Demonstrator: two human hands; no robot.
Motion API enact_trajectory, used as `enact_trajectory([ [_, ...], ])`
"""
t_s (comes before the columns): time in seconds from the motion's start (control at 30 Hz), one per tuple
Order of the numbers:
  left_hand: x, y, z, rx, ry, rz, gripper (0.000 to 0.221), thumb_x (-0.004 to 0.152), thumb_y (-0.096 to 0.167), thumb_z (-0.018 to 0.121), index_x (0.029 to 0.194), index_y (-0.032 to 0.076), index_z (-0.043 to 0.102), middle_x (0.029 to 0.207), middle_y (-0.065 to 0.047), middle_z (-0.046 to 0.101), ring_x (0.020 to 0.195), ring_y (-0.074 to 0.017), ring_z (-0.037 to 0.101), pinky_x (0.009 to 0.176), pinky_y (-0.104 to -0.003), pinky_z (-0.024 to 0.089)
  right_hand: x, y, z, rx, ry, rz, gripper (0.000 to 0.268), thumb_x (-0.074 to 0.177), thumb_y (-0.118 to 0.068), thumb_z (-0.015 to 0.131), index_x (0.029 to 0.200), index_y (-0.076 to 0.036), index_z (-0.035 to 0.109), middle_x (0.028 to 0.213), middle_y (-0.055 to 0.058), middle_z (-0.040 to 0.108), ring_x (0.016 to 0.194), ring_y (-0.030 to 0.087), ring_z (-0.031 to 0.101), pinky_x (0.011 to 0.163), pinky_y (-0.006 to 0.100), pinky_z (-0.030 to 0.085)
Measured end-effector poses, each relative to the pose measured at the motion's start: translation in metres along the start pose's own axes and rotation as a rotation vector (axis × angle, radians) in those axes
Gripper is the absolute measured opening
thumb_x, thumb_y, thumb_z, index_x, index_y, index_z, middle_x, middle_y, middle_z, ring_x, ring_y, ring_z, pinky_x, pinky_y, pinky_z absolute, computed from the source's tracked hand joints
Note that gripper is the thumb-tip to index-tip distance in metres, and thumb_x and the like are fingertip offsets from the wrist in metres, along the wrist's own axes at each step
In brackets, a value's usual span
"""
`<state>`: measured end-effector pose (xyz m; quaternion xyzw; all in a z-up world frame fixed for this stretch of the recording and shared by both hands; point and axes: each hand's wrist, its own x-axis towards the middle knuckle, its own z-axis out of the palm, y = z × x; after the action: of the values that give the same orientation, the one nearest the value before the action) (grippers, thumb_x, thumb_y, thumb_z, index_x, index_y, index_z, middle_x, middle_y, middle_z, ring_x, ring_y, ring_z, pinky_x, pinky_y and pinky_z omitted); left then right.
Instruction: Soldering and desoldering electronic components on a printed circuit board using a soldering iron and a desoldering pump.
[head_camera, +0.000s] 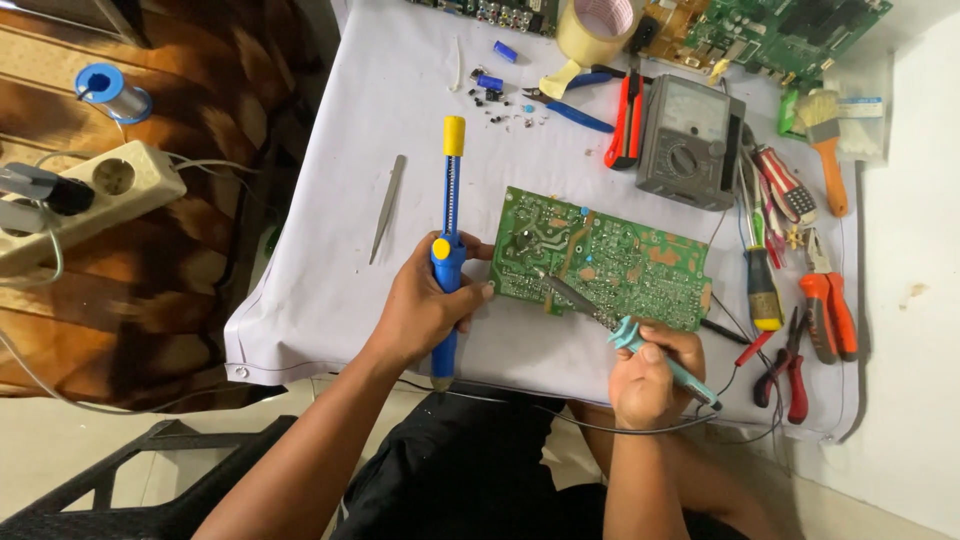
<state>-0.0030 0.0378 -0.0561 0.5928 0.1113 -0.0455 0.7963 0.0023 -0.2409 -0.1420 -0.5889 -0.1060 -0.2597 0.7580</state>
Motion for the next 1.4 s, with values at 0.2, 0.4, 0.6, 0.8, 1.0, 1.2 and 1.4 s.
enact_trajectory([
  [0.2, 0.005, 0.0, -0.013, 0.401, 0.162, 0.05, 0.076, 0.087, 0.019, 0.073, 0.148, -0.009, 0.037, 0.093, -0.021, 0.069, 0.055, -0.0226, 0.064, 0.054, -0.034, 0.053, -0.016, -0.003, -0.005, -0.042, 0.104, -0.046, 0.024, 0.09, -0.019, 0.062, 0.099, 0.002, 0.058, 0.08, 0.017, 0.061, 0.062, 0.016, 0.056, 0.049, 0.021, 0.044],
  [0.4, 0.023, 0.013, -0.025, 0.789, 0.111, 0.003, 0.081, 0.095, 0.012, 0.052, 0.164, 0.01, 0.01, 0.127, -0.02, 0.043, 0.098, -0.039, 0.057, 0.079, -0.045, 0.049, -0.08, -0.07, 0.015, 0.255, -0.093, -0.087, 0.022, 0.1, -0.019, 0.063, 0.117, -0.006, 0.064, 0.086, 0.015, 0.069, 0.074, 0.02, 0.065, 0.084, 0.042, 0.061],
  [0.6, 0.032, 0.011, -0.028, 0.762, 0.096, 0.119, 0.069, 0.096, 0.004, 0.046, 0.161, 0.007, 0.021, 0.14, -0.024, 0.046, 0.131, -0.0382, 0.051, 0.107, -0.05, 0.044, -0.133, -0.126, 0.02, -0.079, -0.1, -0.264, 0.023, 0.113, -0.029, 0.05, 0.126, -0.013, 0.06, 0.105, 0.014, 0.063, 0.084, 0.019, 0.058, 0.083, 0.04, 0.058],
  [0.8, -0.006, 0.028, -0.058, 0.784, 0.204, 0.381, 0.034, 0.099, 0.004, 0.05, 0.133, 0.005, 0.057, 0.123, -0.014, 0.066, 0.112, -0.029, 0.065, 0.091, -0.04, 0.057, -0.141, -0.116, 0.013, 0.009, -0.059, 0.519, 0.024, 0.09, -0.02, 0.064, 0.093, 0.004, 0.066, 0.064, 0.025, 0.064, 0.052, 0.027, 0.062, 0.054, 0.037, 0.053],
  [1.0, -0.096, 0.037, -0.069, 0.845, 0.422, 0.615, 0.005, 0.093, 0.005, 0.076, 0.097, 0.006, 0.073, 0.092, -0.007, 0.071, 0.08, -0.0176, 0.066, 0.07, -0.028, 0.053, -0.118, -0.12, 0.009, 0.496, 0.04, 0.837, 0.015, 0.099, -0.019, 0.06, 0.095, -0.006, 0.067, 0.069, 0.007, 0.068, 0.061, 0.017, 0.063, 0.065, 0.04, 0.049],
  [1.2, -0.159, -0.009, -0.066, 1.254, 0.1, 0.904, 0.029, 0.099, 0.047, 0.062, 0.114, 0.022, 0.065, 0.116, -0.009, 0.06, 0.1, -0.0243, 0.058, 0.085, -0.039, 0.05, -0.126, -0.102, 0.008, 0.426, 0.147, 1.083, 0.02, 0.098, -0.023, 0.06, 0.08, -0.014, 0.063, 0.063, 0.003, 0.065, 0.057, 0.017, 0.057, 0.063, 0.039, 0.045],
  [1.4, -0.173, -0.033, -0.058, 1.45, 0.083, 0.937, 0.059, 0.095, 0.048, 0.083, 0.146, 0.041, 0.053, 0.138, -0.017, 0.038, 0.123, -0.0302, 0.046, 0.103, -0.045, 0.045, -0.126, -0.105, 0.016, 0.411, 0.158, 1.114, 0.018, 0.097, -0.023, 0.059, 0.082, -0.014, 0.064, 0.061, 0.003, 0.065, 0.053, 0.015, 0.057, 0.061, 0.039, 0.045],
])
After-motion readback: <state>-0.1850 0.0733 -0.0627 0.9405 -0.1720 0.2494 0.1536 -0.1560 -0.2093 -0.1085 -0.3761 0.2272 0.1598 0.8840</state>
